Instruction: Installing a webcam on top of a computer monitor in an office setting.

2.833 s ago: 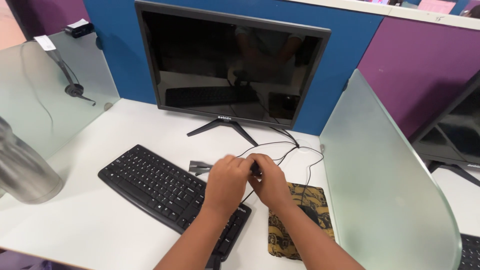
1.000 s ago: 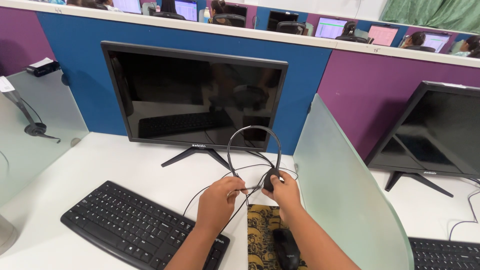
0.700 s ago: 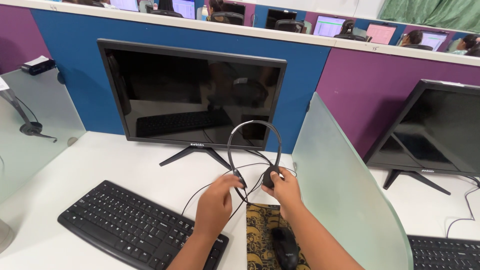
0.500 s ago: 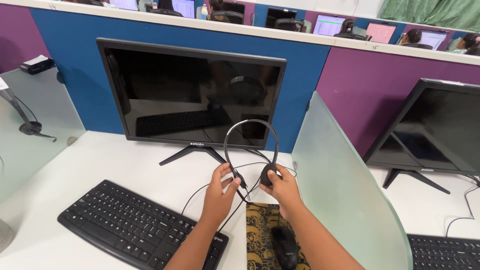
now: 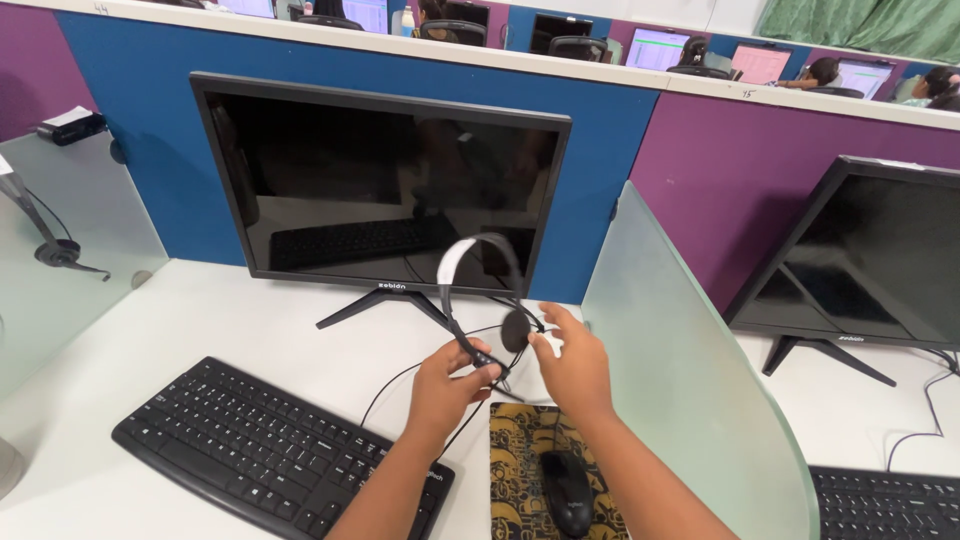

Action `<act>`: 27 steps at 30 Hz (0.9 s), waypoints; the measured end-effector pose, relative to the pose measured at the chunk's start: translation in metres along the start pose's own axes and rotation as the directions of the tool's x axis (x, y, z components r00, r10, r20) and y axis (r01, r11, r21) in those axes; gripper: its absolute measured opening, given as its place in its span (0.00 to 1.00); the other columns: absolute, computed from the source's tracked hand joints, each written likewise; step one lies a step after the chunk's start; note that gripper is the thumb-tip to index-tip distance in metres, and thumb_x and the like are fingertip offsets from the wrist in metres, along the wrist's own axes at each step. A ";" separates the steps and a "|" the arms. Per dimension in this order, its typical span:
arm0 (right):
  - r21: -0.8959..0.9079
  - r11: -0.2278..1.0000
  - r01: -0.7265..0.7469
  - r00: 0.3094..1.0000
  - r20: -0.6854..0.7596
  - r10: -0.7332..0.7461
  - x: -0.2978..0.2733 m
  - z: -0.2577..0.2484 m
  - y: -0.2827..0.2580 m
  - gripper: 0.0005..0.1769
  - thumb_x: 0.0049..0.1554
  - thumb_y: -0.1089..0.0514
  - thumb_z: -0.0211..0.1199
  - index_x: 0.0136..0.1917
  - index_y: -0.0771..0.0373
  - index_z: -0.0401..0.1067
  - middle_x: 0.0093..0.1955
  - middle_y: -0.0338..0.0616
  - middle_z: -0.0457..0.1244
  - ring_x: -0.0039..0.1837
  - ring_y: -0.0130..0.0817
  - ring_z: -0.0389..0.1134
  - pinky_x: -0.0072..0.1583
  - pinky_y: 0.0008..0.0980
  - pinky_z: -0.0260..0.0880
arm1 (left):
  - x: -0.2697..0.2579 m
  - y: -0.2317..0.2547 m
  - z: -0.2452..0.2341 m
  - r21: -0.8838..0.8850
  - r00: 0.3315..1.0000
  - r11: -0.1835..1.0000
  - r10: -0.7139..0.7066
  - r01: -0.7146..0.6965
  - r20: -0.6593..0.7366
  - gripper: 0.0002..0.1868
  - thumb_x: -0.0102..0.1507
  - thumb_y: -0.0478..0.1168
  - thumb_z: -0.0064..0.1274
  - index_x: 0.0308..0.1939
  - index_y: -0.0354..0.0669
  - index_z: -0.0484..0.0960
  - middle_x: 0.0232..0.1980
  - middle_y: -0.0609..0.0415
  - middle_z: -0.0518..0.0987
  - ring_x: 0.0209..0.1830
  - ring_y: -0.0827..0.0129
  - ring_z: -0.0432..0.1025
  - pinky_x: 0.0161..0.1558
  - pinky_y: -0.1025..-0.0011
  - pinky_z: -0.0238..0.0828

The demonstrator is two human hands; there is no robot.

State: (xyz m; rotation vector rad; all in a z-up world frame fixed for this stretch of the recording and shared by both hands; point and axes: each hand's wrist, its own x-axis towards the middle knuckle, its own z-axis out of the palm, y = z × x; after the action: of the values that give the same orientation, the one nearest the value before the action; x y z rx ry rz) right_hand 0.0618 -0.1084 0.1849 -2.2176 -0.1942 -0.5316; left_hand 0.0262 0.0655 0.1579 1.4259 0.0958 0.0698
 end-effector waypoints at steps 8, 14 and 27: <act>0.142 0.923 0.357 0.885 0.266 -0.383 -0.014 -0.026 -0.038 0.42 0.46 0.70 0.61 0.74 0.57 0.62 0.63 0.50 0.67 0.63 0.50 0.68 0.62 0.41 0.68 | 0.017 0.027 0.029 0.085 0.993 0.992 0.099 -0.093 -0.069 0.13 0.62 0.34 0.57 0.51 0.42 0.85 0.39 0.51 0.87 0.30 0.72 0.81 0.34 0.74 0.82; -0.100 0.873 0.477 0.879 0.044 -0.475 -0.002 -0.033 -0.038 0.38 0.43 0.61 0.75 0.66 0.60 0.68 0.64 0.47 0.67 0.61 0.50 0.69 0.59 0.43 0.68 | 0.025 0.043 0.043 0.420 0.968 0.872 0.226 -0.252 0.113 0.12 0.66 0.32 0.51 0.52 0.37 0.85 0.40 0.46 0.87 0.37 0.65 0.82 0.42 0.70 0.76; -0.028 0.994 -0.106 0.990 0.092 0.108 0.042 -0.067 -0.022 0.31 0.49 0.60 0.72 0.66 0.56 0.72 0.53 0.50 0.73 0.52 0.33 0.76 0.54 0.32 0.72 | 0.046 0.042 0.043 0.066 0.929 0.929 0.357 -0.364 0.103 0.18 0.66 0.29 0.50 0.60 0.39 0.81 0.59 0.47 0.86 0.57 0.68 0.81 0.58 0.71 0.76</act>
State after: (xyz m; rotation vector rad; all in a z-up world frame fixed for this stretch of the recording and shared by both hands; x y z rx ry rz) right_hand 0.0724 -0.1466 0.2566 -2.2629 -0.1171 -0.3738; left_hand 0.0771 0.0339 0.2043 1.5152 -0.2428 0.3085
